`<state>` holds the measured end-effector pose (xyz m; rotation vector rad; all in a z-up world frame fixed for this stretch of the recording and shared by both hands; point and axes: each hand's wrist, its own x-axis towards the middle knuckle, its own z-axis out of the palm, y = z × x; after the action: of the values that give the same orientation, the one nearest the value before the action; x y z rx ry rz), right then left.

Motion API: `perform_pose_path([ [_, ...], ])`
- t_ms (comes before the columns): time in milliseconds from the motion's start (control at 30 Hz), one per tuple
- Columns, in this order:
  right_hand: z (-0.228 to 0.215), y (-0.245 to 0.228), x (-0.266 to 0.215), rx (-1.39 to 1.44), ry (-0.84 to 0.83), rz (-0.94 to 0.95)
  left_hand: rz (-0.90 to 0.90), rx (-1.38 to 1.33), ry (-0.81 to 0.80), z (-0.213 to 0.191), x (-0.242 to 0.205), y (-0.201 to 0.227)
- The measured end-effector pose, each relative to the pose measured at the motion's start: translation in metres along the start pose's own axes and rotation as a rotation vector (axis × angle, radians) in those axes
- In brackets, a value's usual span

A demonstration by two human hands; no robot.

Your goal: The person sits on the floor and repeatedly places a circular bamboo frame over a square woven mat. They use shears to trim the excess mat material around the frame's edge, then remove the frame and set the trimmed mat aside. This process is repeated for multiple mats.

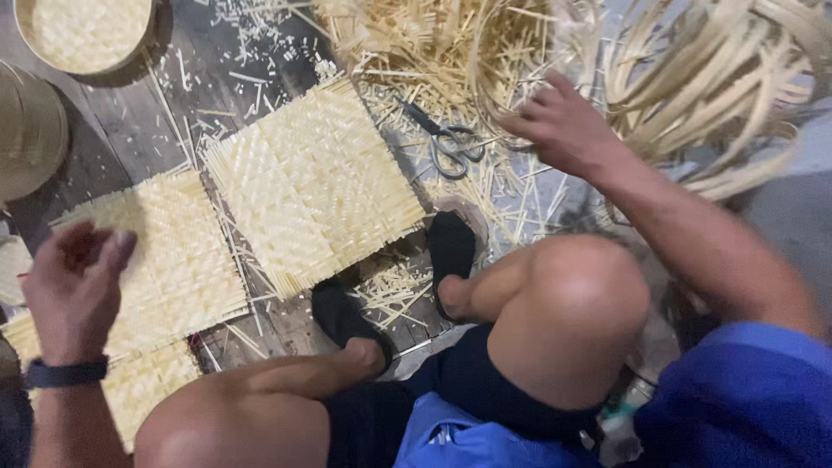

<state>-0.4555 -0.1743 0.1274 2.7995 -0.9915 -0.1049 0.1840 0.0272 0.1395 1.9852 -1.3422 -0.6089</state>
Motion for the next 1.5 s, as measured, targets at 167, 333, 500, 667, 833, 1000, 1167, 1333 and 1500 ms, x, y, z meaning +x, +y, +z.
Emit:
perform_pose_path([
  [167, -0.125, -0.059, 0.062, -0.327, 0.074, -0.452, -0.311, -0.613, -0.376, 0.013, 0.046, 0.119],
  [333, -0.178, -0.094, 0.095, -0.645, 0.288, -0.514, -0.204, -1.205, -0.440, 0.030, 0.067, 0.101],
  [500, -0.122, -0.082, 0.118, 0.813, 0.633, 0.007, -0.081, -1.771, -0.123, 0.090, 0.043, 0.062],
  [667, -0.042, -0.098, 0.156, 1.863, 0.310, 0.366, -0.214, -1.959, -0.027, 0.133, 0.009, 0.063],
  [833, -0.013, -0.109, 0.142, 2.382, 0.338, 0.360, -0.351, -1.812, -0.079, 0.098, -0.002, 0.060],
  [1000, -0.019, -0.105, 0.144, 2.391, 0.089, 0.188, -0.256, -1.497, -0.222, 0.077, 0.012, 0.059],
  [1167, -0.021, -0.115, 0.139, 2.172, -0.175, 0.256, -0.363, -1.268, -0.394, 0.094, 0.018, 0.055],
  [1333, -0.028, -0.117, 0.137, 2.024, -0.048, 0.600, -0.443, -1.181, -0.317, 0.111, 0.010, 0.045],
  [1500, -0.034, -0.104, 0.140, 1.835, -0.041, 0.613, -0.406, -1.190, -0.300, 0.113, 0.022, 0.033],
])
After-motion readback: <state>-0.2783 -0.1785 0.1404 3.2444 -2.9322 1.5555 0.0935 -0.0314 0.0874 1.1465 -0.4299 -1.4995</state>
